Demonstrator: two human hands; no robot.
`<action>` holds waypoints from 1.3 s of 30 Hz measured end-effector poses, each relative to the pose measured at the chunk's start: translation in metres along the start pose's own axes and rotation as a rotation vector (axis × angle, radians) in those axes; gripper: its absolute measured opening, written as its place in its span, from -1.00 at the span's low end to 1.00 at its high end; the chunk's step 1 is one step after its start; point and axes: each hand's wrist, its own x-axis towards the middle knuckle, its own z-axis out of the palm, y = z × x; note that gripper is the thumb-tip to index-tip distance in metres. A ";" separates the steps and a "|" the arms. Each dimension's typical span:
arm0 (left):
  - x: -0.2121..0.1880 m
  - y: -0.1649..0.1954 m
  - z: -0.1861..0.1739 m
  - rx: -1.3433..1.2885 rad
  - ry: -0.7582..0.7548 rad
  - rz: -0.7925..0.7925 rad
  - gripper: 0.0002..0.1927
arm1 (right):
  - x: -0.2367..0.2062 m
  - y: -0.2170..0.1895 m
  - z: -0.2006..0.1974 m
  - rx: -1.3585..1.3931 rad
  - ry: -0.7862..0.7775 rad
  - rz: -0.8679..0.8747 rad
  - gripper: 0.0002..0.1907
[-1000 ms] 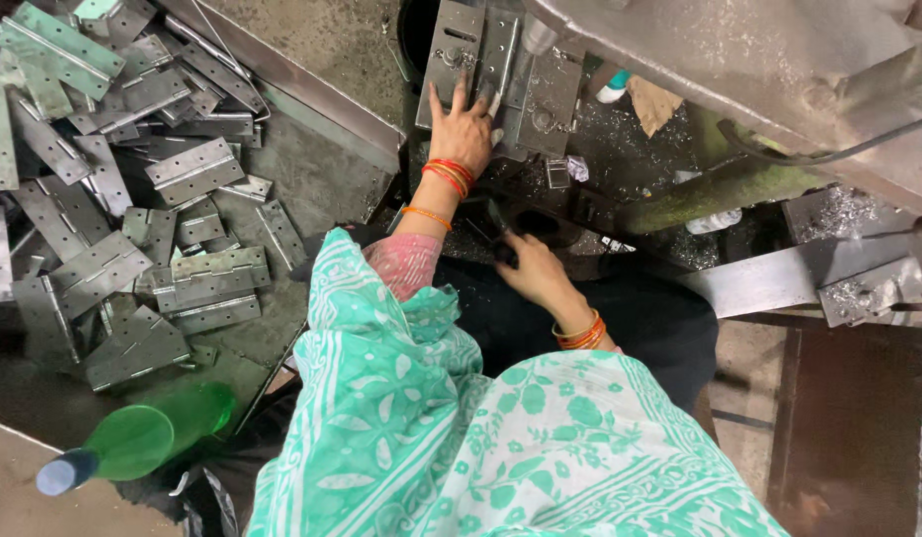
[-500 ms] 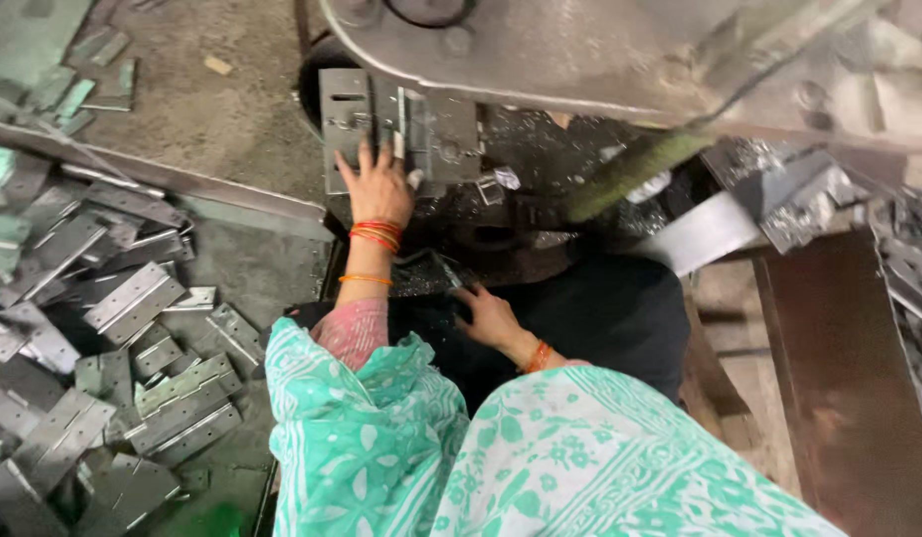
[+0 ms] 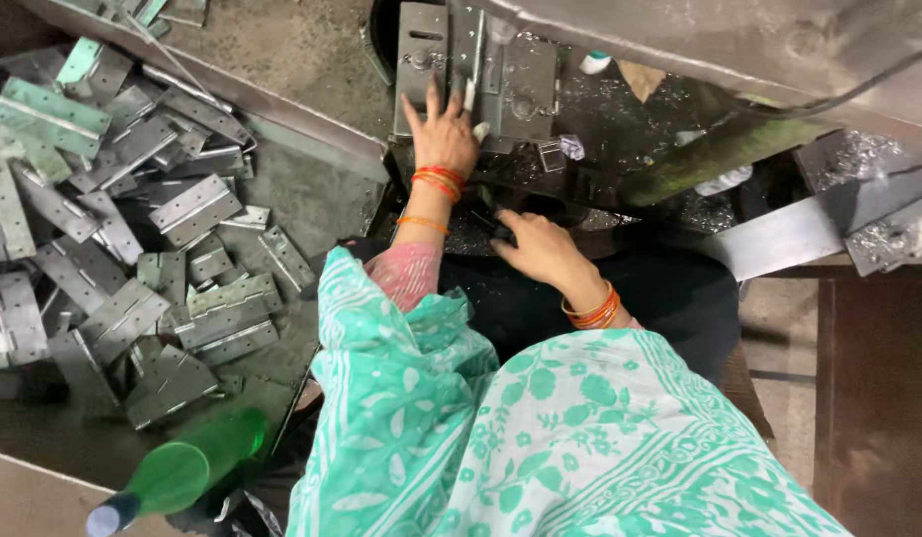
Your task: The person repeatedly places small metal brackets into a press machine, activates the press with a lever, and removes the processed pieces. The person handles the brackets one at a time and accumulates them in a nearby bin.
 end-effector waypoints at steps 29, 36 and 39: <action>0.011 -0.011 -0.053 -0.079 0.231 -0.018 -0.49 | -0.028 0.014 0.097 0.173 0.131 0.088 -0.46; -0.032 -0.078 -0.092 -0.256 0.455 -0.126 -0.51 | -0.031 0.013 0.087 0.127 0.110 0.096 -0.44; -0.069 -0.127 -0.091 -0.361 0.526 -0.270 -0.46 | -0.032 0.012 0.069 0.137 0.081 0.058 -0.42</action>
